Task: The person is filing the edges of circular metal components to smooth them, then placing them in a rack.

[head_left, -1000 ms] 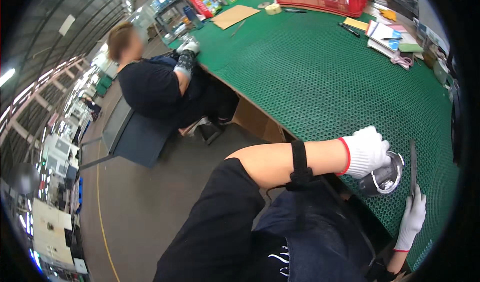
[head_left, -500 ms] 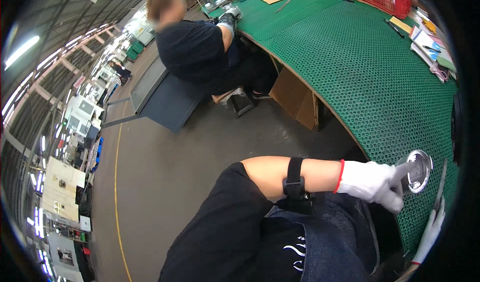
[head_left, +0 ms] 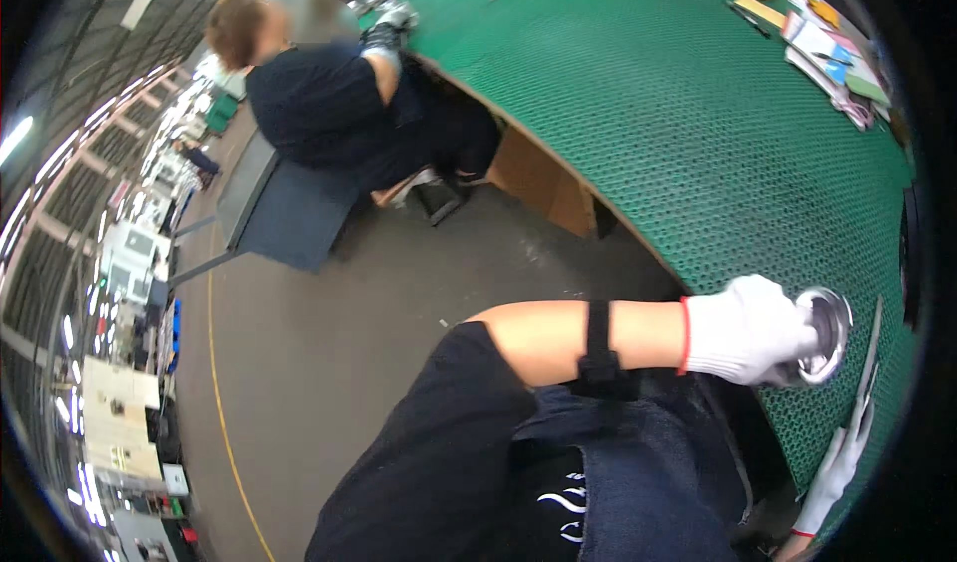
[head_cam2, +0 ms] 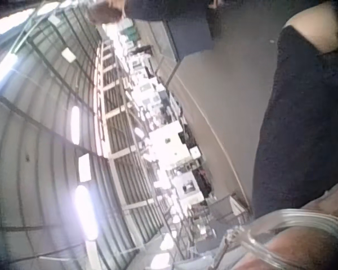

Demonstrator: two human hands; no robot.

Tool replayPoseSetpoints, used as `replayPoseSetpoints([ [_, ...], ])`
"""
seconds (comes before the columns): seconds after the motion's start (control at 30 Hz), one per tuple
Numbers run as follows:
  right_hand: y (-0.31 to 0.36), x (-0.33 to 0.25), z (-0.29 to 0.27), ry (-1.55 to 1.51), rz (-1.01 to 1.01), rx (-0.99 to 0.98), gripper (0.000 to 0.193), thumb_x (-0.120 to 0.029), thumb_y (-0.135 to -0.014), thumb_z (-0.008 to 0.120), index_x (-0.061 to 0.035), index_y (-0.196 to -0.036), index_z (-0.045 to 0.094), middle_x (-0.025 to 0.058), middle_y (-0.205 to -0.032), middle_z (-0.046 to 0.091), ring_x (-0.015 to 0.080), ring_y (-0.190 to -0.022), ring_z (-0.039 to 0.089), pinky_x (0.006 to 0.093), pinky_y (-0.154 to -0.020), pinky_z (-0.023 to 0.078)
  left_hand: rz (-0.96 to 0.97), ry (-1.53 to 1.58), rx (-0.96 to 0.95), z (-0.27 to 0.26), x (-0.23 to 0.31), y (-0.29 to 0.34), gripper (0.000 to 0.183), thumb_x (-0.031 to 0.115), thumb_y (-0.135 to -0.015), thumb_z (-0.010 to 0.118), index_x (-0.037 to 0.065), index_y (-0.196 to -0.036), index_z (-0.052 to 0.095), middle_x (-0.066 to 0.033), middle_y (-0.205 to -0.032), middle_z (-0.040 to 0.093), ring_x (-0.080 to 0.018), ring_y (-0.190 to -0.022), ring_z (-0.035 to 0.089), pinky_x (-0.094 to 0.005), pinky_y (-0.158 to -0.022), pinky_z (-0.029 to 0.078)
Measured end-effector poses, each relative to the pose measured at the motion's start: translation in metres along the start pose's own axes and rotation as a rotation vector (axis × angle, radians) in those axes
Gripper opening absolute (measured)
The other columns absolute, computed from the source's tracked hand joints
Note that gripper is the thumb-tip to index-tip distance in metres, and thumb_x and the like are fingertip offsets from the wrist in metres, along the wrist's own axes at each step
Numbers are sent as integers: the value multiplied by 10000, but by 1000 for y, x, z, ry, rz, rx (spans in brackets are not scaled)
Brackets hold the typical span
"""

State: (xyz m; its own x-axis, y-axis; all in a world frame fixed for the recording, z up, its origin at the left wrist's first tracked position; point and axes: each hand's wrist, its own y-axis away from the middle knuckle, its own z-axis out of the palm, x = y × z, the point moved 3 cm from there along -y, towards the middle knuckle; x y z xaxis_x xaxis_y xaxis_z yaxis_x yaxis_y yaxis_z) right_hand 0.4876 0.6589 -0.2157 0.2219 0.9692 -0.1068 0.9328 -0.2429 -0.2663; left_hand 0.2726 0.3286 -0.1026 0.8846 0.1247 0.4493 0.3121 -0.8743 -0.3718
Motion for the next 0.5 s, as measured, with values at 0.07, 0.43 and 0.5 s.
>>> replayPoseSetpoints([
  [0.07, 4, -8, -7, -18, -8, 8, 464, -228, -1030, 412, -61, -1462, 433, 226, -1534, 336, 376, -1410, 348, 441, -1159, 284, -203, 114, -183, -20, -20, -3, 343, 378, -759, 759, 124, -977, 688, -125, -781, 663, -326, -694, 682, -431, -601, 546],
  [0.43, -22, -79, -61, -128, 236, 115, 464, -66, -758, 625, -95, -1221, 644, 141, -1324, 583, 356, -1174, 574, 422, -1000, 468, -802, -687, 168, -180, -267, 19, 475, 274, -890, 625, 63, -1314, 590, -158, -1319, 608, -318, -1179, 595, -395, -998, 452],
  [0.5, -39, -82, -51, -82, 202, 84, 466, -182, -784, 678, -129, -1244, 625, 111, -1284, 593, 345, -1116, 590, 430, -954, 489, -911, 12, 213, -201, -334, 65, 473, 252, -903, 620, 79, -1341, 575, -105, -1280, 637, -214, -1103, 630, -325, -893, 510],
])
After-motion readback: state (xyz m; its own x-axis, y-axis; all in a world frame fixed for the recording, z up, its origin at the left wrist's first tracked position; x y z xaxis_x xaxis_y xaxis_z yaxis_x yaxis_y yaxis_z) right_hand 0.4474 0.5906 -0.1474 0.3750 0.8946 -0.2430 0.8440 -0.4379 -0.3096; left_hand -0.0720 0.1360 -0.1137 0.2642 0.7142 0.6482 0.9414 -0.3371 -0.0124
